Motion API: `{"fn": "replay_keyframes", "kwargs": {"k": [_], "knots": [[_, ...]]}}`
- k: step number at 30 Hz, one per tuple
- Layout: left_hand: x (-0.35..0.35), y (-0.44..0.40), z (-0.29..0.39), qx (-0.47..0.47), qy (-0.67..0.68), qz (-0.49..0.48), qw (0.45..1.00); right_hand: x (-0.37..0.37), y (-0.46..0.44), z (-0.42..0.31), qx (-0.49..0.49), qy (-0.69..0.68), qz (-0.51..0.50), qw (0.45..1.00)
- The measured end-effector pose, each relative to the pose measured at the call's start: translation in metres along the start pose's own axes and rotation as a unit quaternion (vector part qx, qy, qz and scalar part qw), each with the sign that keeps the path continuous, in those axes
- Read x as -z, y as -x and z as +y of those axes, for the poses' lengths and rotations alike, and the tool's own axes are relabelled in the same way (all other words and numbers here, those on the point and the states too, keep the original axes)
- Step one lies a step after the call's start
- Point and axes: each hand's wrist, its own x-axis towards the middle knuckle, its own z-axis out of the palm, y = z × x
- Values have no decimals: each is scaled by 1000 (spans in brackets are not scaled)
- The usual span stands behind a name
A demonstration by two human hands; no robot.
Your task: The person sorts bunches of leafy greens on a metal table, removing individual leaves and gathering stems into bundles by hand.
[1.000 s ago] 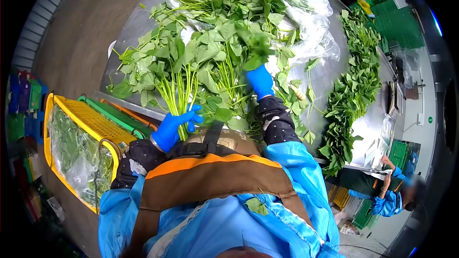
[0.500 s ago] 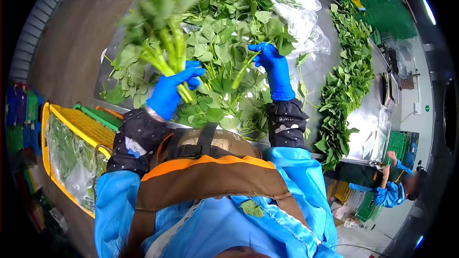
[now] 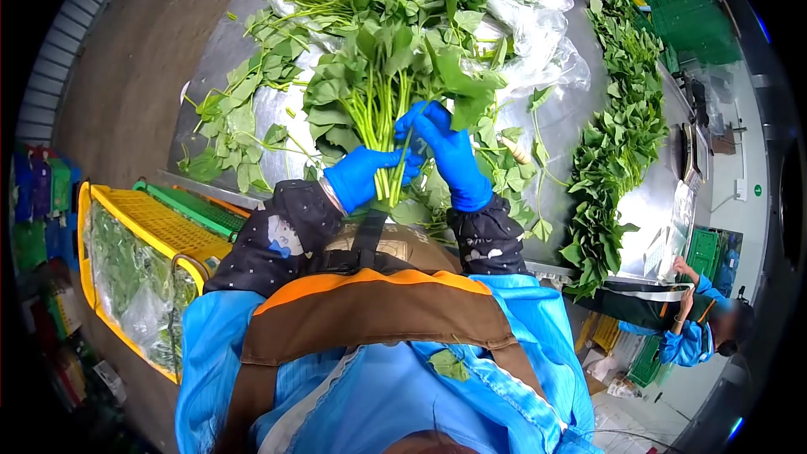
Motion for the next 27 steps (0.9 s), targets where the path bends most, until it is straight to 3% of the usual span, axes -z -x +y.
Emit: {"fn": "replay_keyframes", "kwargs": {"k": [2, 3, 4, 6, 8, 9, 10, 11, 12, 14, 16, 17, 20, 23, 27], "knots": [[4, -1, 4, -51, -18, 37, 998, -7, 11, -15, -33, -43, -10, 998], [10, -5, 6, -82, -16, 60, 995, -10, 15, -9, 30, 0, -32, 999], [10, -7, 11, -113, -12, 83, 990, -18, 24, -14, -16, 50, -15, 999], [13, -9, 27, -159, 19, 95, 982, -19, 50, -8, -155, -53, -93, 982], [20, -7, 46, -190, 9, 74, 979, -2, 57, 10, -79, -247, -21, 966], [17, -1, 52, -178, 37, 39, 983, 11, 60, 20, -41, -340, 15, 939], [18, 3, 55, -177, 65, -63, 980, 14, 60, 16, -5, -430, 51, 901], [10, 8, 55, -167, 68, -37, 983, 24, 54, 3, 15, -595, 210, 775], [3, 11, 55, -156, 69, -13, 985, 39, 48, 2, 51, -605, 120, 786], [5, 8, 46, -170, 27, -58, 983, 49, 43, 20, -5, -557, 74, 827], [6, 6, 37, -145, 51, -77, 985, 25, 42, 19, -103, -237, 47, 965], [4, 6, 33, -134, 63, -77, 986, 9, 36, 19, -106, -110, 39, 987], [2, 11, 26, -116, 75, -71, 988, -15, 20, 43, -108, 58, 26, 992], [16, 17, 19, -110, 25, -56, 992, -22, 22, 36, -202, 27, 17, 979], [23, 17, 5, -132, 6, -5, 991, -31, 22, 37, -184, 74, 30, 980]]}}
